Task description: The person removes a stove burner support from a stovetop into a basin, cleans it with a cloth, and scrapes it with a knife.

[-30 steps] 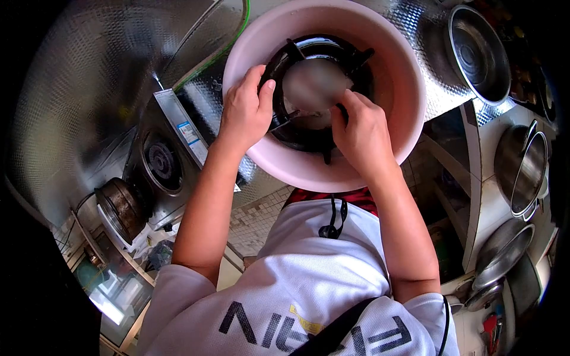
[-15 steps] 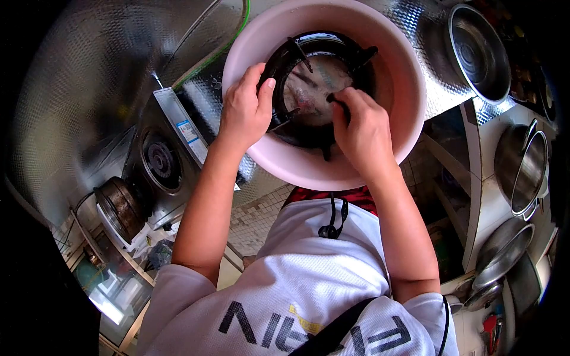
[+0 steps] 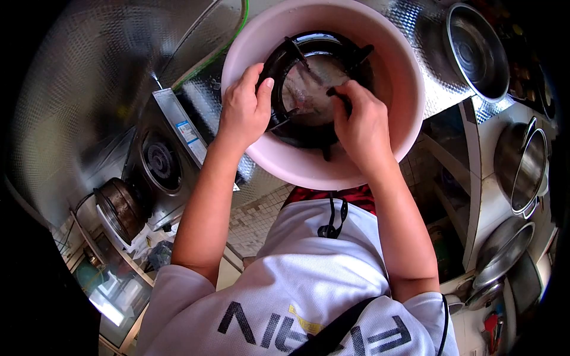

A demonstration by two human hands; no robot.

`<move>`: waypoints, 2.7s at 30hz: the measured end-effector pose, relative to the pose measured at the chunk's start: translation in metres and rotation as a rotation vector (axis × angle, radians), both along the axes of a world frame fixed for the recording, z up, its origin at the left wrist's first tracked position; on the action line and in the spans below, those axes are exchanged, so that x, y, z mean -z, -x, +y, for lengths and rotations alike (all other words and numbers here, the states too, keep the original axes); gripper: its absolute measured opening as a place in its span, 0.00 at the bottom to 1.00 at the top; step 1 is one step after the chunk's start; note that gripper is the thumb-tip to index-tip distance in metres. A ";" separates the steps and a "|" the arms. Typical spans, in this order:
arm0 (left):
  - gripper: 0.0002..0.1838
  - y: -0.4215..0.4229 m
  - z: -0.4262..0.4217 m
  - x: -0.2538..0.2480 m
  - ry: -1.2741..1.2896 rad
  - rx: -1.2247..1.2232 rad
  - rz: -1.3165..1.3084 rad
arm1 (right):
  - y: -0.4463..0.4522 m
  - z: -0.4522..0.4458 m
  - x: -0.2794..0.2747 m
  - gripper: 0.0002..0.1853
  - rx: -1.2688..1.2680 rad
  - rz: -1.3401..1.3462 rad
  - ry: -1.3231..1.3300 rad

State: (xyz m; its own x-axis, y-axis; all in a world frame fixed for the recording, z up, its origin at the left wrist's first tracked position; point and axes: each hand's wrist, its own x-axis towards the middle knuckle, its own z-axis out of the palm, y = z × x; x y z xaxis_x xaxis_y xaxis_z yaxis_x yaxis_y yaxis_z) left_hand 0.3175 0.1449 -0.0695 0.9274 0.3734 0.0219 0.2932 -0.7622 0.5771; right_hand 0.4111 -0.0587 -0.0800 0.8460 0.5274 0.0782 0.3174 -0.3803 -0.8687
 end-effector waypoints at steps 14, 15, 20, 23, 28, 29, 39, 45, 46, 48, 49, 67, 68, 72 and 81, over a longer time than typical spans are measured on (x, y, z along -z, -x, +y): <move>0.21 -0.027 -0.005 -0.012 -0.060 -0.060 0.387 | 0.002 -0.003 0.004 0.06 0.061 0.026 0.104; 0.21 -0.035 -0.003 -0.011 -0.052 -0.069 0.526 | 0.001 -0.002 0.003 0.06 0.109 0.020 0.118; 0.19 -0.058 0.006 0.042 -0.197 -0.093 0.644 | 0.000 -0.003 0.007 0.07 0.079 0.049 0.171; 0.21 -0.062 0.001 0.033 -0.205 -0.145 0.588 | 0.000 -0.004 0.010 0.08 0.075 0.052 0.186; 0.20 -0.062 -0.013 0.000 -0.132 -0.187 0.567 | 0.002 -0.007 0.009 0.07 0.057 0.079 0.197; 0.20 -0.056 -0.010 -0.003 -0.120 -0.134 0.532 | 0.003 -0.008 0.009 0.07 0.030 0.088 0.171; 0.26 -0.020 0.010 -0.002 0.023 0.095 0.128 | 0.000 -0.001 0.005 0.05 0.021 0.043 0.020; 0.26 -0.016 0.012 0.002 0.013 0.136 0.066 | 0.004 -0.004 -0.003 0.04 -0.013 -0.003 0.068; 0.26 -0.015 0.013 0.003 0.023 0.141 0.051 | 0.003 -0.003 -0.005 0.03 0.012 -0.002 0.076; 0.26 -0.014 0.012 0.004 0.051 0.144 0.031 | 0.004 -0.006 -0.002 0.03 -0.053 -0.039 0.077; 0.26 -0.014 0.012 0.004 0.069 0.142 0.027 | 0.004 -0.007 -0.004 0.02 -0.051 -0.047 0.092; 0.26 -0.009 0.012 0.002 0.123 0.171 -0.030 | 0.009 -0.005 -0.017 0.05 -0.024 0.002 0.059; 0.26 -0.009 0.012 0.002 0.130 0.168 -0.023 | 0.011 -0.005 -0.016 0.05 -0.028 -0.005 0.062; 0.26 -0.008 0.013 0.004 0.131 0.180 -0.046 | 0.008 -0.002 -0.021 0.04 0.024 0.025 0.078; 0.25 -0.007 0.014 0.004 0.244 0.149 -0.009 | 0.016 -0.003 -0.019 0.04 -0.042 0.010 0.087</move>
State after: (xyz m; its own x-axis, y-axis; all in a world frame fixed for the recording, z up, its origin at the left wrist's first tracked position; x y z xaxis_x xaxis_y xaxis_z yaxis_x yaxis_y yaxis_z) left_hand 0.3242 0.1592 -0.0738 0.9726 0.2286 -0.0432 0.1826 -0.6350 0.7506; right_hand 0.3952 -0.0620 -0.0607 0.8236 0.5668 0.0219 0.3259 -0.4412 -0.8362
